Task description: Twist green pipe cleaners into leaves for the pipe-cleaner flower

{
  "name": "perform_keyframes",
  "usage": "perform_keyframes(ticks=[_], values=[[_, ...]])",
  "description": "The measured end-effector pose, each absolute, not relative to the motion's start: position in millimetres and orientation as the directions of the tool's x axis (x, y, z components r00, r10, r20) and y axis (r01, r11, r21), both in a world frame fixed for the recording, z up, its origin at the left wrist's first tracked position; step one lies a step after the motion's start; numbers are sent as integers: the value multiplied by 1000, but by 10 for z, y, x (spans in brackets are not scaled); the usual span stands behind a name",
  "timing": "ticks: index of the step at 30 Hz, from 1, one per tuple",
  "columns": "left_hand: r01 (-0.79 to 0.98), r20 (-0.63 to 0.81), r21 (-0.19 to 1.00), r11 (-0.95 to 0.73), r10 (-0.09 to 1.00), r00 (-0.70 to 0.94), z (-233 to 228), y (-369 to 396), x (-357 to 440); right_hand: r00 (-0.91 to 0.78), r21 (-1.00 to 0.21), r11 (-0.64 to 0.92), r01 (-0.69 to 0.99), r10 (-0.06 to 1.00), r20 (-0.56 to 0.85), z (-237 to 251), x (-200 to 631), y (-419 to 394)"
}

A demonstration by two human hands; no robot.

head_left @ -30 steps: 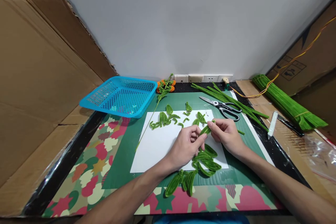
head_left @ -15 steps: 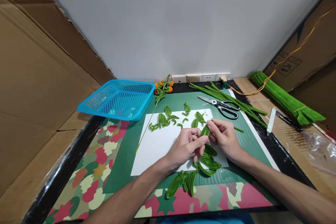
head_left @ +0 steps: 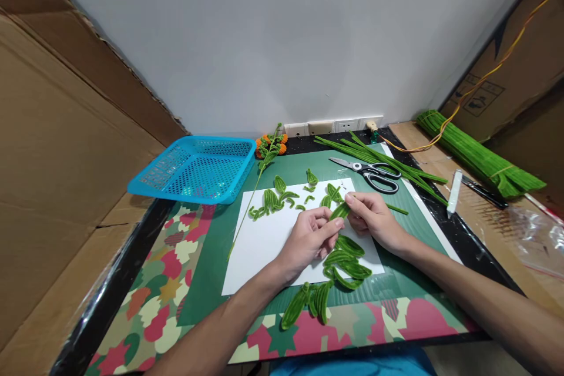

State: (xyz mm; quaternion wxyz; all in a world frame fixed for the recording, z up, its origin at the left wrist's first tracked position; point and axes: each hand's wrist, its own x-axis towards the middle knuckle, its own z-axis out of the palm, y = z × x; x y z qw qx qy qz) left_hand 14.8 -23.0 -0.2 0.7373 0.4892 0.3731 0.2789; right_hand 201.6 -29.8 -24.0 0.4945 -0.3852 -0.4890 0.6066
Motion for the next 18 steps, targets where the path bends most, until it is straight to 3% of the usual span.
perform_keyframes(ticks=[6,13,18], values=[[-13,-288,931,365,755,589,-7,-220,119,-114,-952,6,-305,992,43,-162,2173,-192],[-128,-269,901,414,766,583,-8,-202,126,-219,-970,148,-194,957,190,-61,2261,-219],[-190,-244,875,446,744,621,32,-210,109,-264,-963,104,-249,949,170,-141,2220,-200]])
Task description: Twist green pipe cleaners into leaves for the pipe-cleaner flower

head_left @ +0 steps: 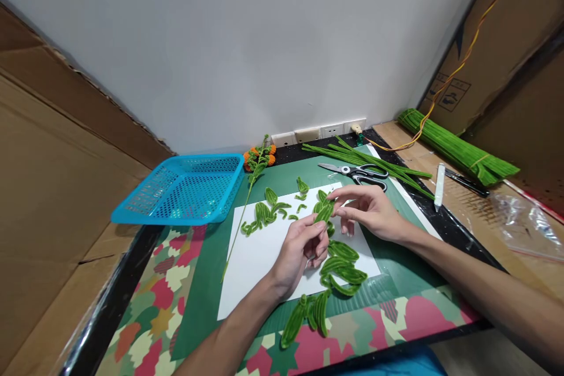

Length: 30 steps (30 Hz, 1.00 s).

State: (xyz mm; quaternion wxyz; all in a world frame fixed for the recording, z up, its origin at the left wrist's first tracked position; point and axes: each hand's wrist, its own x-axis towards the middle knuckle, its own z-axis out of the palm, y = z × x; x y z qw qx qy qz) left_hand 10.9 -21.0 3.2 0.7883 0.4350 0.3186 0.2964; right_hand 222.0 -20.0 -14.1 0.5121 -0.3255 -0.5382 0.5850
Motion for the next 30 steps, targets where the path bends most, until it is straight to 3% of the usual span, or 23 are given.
perform_keyframes(ticks=[7,13,19,23,30], values=[[-238,-252,837,492,734,630,17,-204,80,-320,-964,67,-257,935,151,-158,2203,-222],[-183,-270,878,442,774,573,25,-215,123,-237,-950,306,-55,921,310,-88,2198,-280],[-239,-261,825,511,721,641,50,-197,80,-156,-778,593,207,805,572,-73,2143,-389],[-245,-272,792,559,683,678,55,-182,69,-107,-734,626,262,775,623,-89,2115,-430],[-245,-270,816,524,719,640,55,-207,87,-136,-794,573,204,820,557,-71,2160,-385]])
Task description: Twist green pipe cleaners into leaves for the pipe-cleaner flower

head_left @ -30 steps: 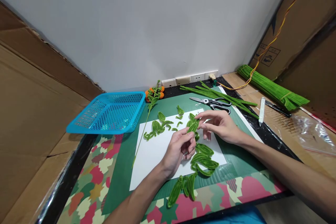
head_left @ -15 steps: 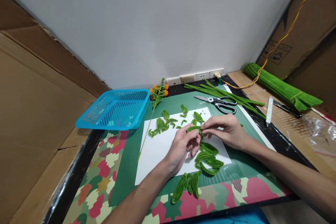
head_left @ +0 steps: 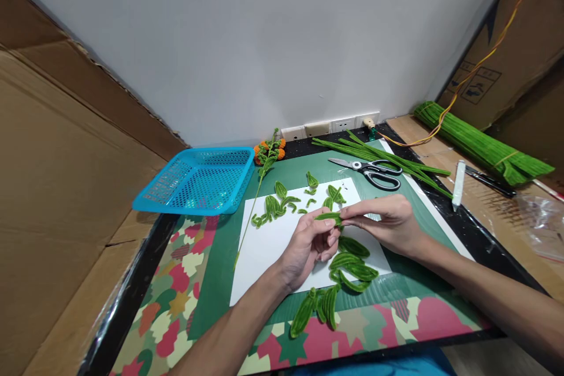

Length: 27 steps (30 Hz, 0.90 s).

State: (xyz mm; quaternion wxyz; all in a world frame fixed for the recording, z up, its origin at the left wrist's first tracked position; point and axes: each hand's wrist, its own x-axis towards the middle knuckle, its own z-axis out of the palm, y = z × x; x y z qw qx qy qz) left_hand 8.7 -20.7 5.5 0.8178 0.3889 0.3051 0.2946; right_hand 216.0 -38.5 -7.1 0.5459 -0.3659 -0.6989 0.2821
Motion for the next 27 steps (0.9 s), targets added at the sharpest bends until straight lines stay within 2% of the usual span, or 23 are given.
perform_keyframes(ticks=[4,8,12,15,20,27], values=[[-226,-266,869,440,801,537,46,-176,71,-86,-802,562,202,826,557,-56,2204,-358],[-176,-209,928,328,851,481,19,-123,40,-66,-854,480,199,876,477,-41,2207,-349],[-103,-165,959,264,817,553,-7,-131,34,-29,-957,282,-68,958,285,-60,2134,-336],[-55,-169,967,250,787,593,-17,-155,43,-50,-957,180,-226,979,196,-98,2081,-316],[-44,-182,969,242,826,533,-44,-134,42,-57,-964,168,-205,981,183,-117,2077,-294],[-34,-158,977,213,816,557,-76,-133,46,-32,-963,147,-227,987,158,-95,2086,-275]])
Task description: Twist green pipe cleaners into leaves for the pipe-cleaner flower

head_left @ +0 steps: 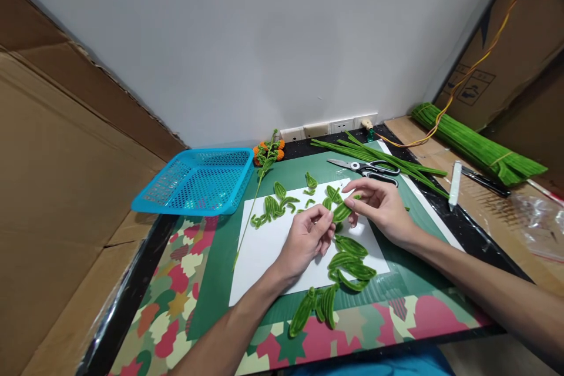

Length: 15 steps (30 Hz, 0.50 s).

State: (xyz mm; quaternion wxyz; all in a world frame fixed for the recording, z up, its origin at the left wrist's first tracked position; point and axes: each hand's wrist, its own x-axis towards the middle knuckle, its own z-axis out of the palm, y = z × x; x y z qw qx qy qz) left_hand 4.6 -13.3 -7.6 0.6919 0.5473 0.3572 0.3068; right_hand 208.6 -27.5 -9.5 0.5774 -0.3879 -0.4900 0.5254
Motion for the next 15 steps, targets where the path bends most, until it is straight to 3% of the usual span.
perform_keyframes(ticks=[7,15], values=[[-39,-144,979,200,817,558,-87,-147,42,-31,-964,156,-214,985,167,-131,2029,-285],[-44,-159,974,220,816,556,-36,-124,76,-200,-994,54,-95,977,72,-246,1926,-228]])
